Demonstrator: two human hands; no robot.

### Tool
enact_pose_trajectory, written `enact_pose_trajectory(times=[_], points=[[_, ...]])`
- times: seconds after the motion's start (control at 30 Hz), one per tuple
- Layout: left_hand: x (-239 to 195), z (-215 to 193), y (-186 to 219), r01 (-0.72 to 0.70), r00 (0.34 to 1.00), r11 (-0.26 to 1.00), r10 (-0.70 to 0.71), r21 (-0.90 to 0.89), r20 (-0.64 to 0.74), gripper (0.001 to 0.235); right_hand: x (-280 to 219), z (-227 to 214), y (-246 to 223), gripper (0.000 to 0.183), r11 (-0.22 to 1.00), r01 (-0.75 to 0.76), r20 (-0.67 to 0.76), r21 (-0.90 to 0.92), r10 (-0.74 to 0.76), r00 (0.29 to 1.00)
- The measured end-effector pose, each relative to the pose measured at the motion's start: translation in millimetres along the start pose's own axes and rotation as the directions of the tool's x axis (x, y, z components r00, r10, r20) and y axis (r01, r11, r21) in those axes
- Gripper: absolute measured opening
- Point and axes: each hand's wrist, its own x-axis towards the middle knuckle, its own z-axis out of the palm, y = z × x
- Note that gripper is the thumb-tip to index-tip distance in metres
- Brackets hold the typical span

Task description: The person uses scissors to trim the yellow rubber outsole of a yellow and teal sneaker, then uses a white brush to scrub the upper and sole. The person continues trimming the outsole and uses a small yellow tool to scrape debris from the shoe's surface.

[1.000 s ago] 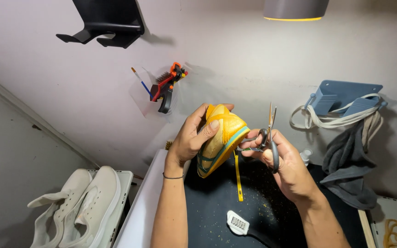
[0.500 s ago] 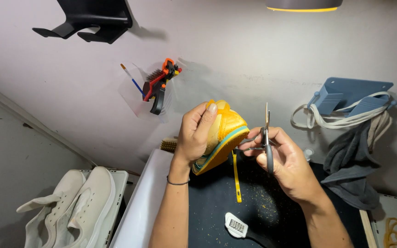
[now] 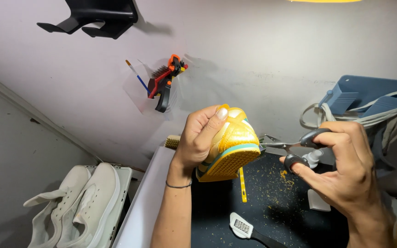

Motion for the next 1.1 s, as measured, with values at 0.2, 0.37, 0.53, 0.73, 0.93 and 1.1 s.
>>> enact_pose_trajectory(times=[0.2,0.37,0.53,0.73,0.93,1.1], points=[[-3.6,2.8,5.7,0.010,0.999,0.999,-0.008,-0.051,0.040,0.027,-0.4,-3.9,-2.4,0.041,0.996,0.053,-0.003,-0.072,-0.054,0.999],[-3.8,4.5,6.1,0.028,0.999,0.995,-0.024,-0.100,0.041,0.027,-3.8,-3.5,0.3,0.041,0.994,0.062,0.009,-0.085,-0.062,0.998],[-1.1,3.1,1.4,0.044,0.999,0.991,-0.040,-0.130,0.033,0.028,-6.2,1.6,5.4,0.041,0.991,0.077,0.009,-0.108,-0.077,0.997],[1.9,-1.9,-6.9,0.072,0.997,0.983,-0.064,-0.166,0.053,0.028,-6.3,6.7,7.6,0.040,0.992,0.067,-0.005,-0.107,-0.068,0.998],[4.4,-8.9,-18.3,0.098,0.994,0.976,-0.087,-0.194,0.060,0.025,-9.2,9.4,12.9,0.040,0.990,0.069,0.032,-0.120,-0.066,0.997],[5.4,-8.8,-20.9,0.108,0.993,0.972,-0.098,-0.207,0.060,0.025,-10.8,9.9,14.4,0.040,0.989,0.064,0.044,-0.132,-0.059,0.997]])
